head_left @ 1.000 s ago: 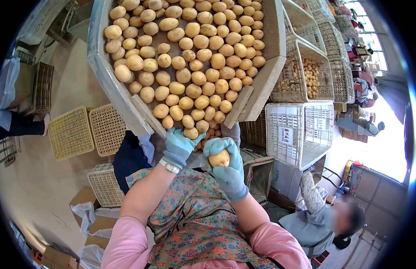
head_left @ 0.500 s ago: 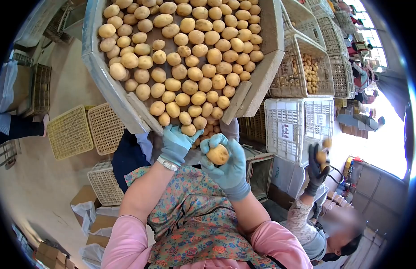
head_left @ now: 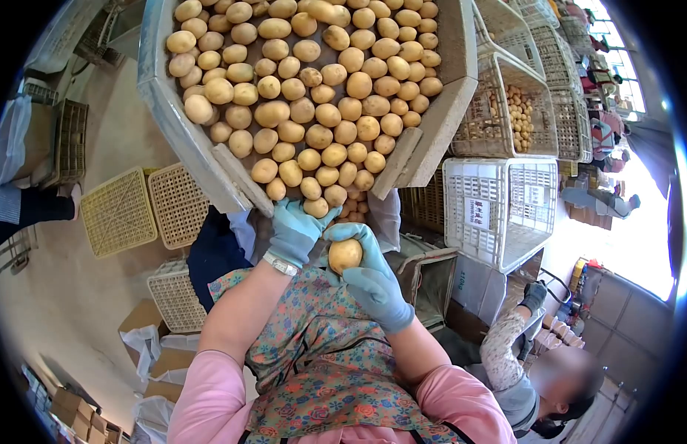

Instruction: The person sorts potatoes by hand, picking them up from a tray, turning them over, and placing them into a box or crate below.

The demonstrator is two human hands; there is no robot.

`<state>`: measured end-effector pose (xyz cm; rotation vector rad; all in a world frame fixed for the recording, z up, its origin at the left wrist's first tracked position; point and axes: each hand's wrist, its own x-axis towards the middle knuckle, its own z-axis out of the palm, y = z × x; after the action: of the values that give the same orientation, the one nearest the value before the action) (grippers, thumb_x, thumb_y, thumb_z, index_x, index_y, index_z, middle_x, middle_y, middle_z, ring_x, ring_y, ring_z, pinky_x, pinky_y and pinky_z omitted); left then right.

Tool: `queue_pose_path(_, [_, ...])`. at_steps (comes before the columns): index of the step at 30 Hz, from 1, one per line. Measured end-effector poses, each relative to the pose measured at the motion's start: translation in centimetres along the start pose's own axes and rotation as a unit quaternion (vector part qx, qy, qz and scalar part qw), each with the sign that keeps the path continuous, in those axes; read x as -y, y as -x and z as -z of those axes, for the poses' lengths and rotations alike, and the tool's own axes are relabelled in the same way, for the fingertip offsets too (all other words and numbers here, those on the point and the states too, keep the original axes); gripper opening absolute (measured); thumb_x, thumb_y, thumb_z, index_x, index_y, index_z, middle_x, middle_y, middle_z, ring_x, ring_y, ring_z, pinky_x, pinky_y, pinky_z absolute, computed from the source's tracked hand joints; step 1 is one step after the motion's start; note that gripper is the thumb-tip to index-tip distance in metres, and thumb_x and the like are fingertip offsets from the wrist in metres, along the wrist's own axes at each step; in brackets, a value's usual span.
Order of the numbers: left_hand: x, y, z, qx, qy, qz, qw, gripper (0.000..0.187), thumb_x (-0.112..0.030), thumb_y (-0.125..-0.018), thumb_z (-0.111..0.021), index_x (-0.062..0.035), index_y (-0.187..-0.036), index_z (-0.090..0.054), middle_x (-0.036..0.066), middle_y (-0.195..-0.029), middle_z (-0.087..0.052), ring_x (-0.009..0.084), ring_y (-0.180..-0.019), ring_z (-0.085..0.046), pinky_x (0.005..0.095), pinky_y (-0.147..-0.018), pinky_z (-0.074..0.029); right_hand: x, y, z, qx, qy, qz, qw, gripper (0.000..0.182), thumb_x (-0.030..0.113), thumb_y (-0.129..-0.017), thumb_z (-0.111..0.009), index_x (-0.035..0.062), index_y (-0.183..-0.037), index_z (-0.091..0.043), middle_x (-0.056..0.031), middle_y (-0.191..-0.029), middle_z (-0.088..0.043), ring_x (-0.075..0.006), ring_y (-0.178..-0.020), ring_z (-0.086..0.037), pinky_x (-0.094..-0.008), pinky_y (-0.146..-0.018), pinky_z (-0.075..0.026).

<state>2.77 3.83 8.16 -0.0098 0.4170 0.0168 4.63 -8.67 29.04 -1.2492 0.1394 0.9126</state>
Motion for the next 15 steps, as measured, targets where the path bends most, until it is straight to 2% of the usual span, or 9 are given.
queue_pose_path(2, [0.1, 0.0, 0.6, -0.003, -0.115, -0.021, 0.993, 0.051, -0.038, -0.106, -0.051, -0.0114, -0.149, -0.041, 0.015, -0.153, -0.042, 0.0371, -0.142, -0.043, 0.0664, -0.11, -0.047, -0.5, 0.0, 0.3, 0.007, -0.041, 0.004, 0.999, 0.048, 0.01, -0.085, -0.066, 0.0081, -0.13, -0.049, -0.0068, -0.122, -0.052, -0.0129, -0.098, -0.055, -0.0264, -0.08, -0.05])
queue_pose_path(3, [0.2, -0.1, 1.1, -0.004, -0.115, -0.022, 0.993, 0.051, -0.038, -0.106, -0.051, -0.0114, -0.149, -0.041, 0.015, -0.153, -0.042, 0.0371, -0.142, -0.043, 0.0664, -0.11, -0.047, -0.8, 0.0, 0.2, 0.008, -0.04, 0.003, 0.999, 0.048, 0.01, -0.085, -0.066, 0.0081, -0.13, -0.049, -0.0068, -0.122, -0.052, -0.0129, -0.098, -0.055, -0.0264, -0.08, -0.05])
queue_pose_path(5, [0.1, -0.3, 1.5, 0.085, -0.182, -0.056, 0.978, 0.055, -0.043, -0.106, -0.048, -0.0129, -0.151, -0.041, 0.014, -0.155, -0.041, 0.0378, -0.144, -0.041, 0.068, -0.113, -0.042, -1.5, -0.3, -0.1, 0.01, -0.053, 0.064, 0.996, 0.042, 0.013, -0.088, -0.068, 0.0085, -0.126, -0.05, -0.0077, -0.12, -0.053, -0.0129, -0.093, -0.056, -0.0255, -0.077, -0.049])
queue_pose_path(6, [0.0, -0.3, 1.8, 0.083, -0.182, -0.057, 0.978, 0.055, -0.043, -0.106, -0.048, -0.0129, -0.151, -0.041, 0.014, -0.155, -0.041, 0.0378, -0.144, -0.041, 0.068, -0.113, -0.042, -1.6, -0.3, 0.0, 0.01, -0.054, 0.063, 0.997, 0.042, 0.013, -0.088, -0.068, 0.0085, -0.126, -0.05, -0.0077, -0.12, -0.053, -0.0129, -0.093, -0.056, -0.0255, -0.077, -0.049])
queue_pose_path(7, [-0.2, -0.1, 0.3, 0.02, -0.056, -0.006, 0.998, 0.057, -0.046, -0.106, -0.047, -0.0136, -0.152, -0.04, 0.013, -0.156, -0.041, 0.0378, -0.145, -0.04, 0.0685, -0.114, -0.04, -1.6, -0.4, 0.1, -0.01, -0.058, 0.04, 0.997, 0.039, 0.019, -0.091, -0.068, 0.0087, -0.124, -0.05, -0.0085, -0.12, -0.053, -0.0142, -0.092, -0.057, -0.0257, -0.075, -0.049])
queue_pose_path(8, [-0.3, -0.1, -0.4, -0.043, 0.072, 0.046, 0.995, 0.059, -0.049, -0.106, -0.046, -0.0142, -0.153, -0.04, 0.013, -0.157, -0.04, 0.0378, -0.146, -0.039, 0.0689, -0.115, -0.038, -1.7, -0.5, 0.2, -0.031, -0.063, 0.018, 0.997, 0.037, 0.024, -0.094, -0.068, 0.009, -0.123, -0.051, -0.0093, -0.119, -0.054, -0.0154, -0.092, -0.058, -0.0259, -0.074, -0.049])
queue_pose_path(9, [-0.2, -0.1, -0.5, -0.044, 0.072, 0.045, 0.995, 0.059, -0.049, -0.106, -0.046, -0.0142, -0.153, -0.04, 0.013, -0.157, -0.04, 0.0378, -0.146, -0.039, 0.0689, -0.115, -0.038, -1.7, -0.6, 0.2, -0.03, -0.063, 0.017, 0.997, 0.037, 0.024, -0.094, -0.068, 0.009, -0.123, -0.051, -0.0093, -0.119, -0.054, -0.0154, -0.092, -0.058, -0.0259, -0.074, -0.049])
queue_pose_path(11, [-0.1, -0.1, 0.1, -0.047, 0.096, 0.051, 0.993, 0.062, -0.052, -0.105, -0.046, -0.0143, -0.154, -0.041, 0.011, -0.158, -0.04, 0.0371, -0.147, -0.038, 0.0687, -0.117, -0.036, -1.8, -0.9, 0.2, 0.059, -0.279, 0.025, 0.958, 0.031, 0.033, -0.105, -0.056, 0.0081, -0.124, -0.055, -0.0086, -0.117, -0.057, -0.0161, -0.093, -0.059, -0.0261, -0.065, -0.044])
queue_pose_path(15, [-0.2, -0.2, 0.0, -0.061, 0.092, 0.055, 0.992, 0.066, -0.057, -0.104, -0.044, -0.0162, -0.156, -0.038, 0.011, -0.161, -0.037, 0.0369, -0.149, -0.037, 0.068, -0.119, -0.034, -1.7, -0.9, 0.4, 0.053, -0.279, -0.003, 0.959, 0.039, 0.029, -0.097, -0.061, 0.0057, -0.127, -0.053, -0.0107, -0.119, -0.057, -0.0179, -0.096, -0.061, -0.0266, -0.066, -0.045])
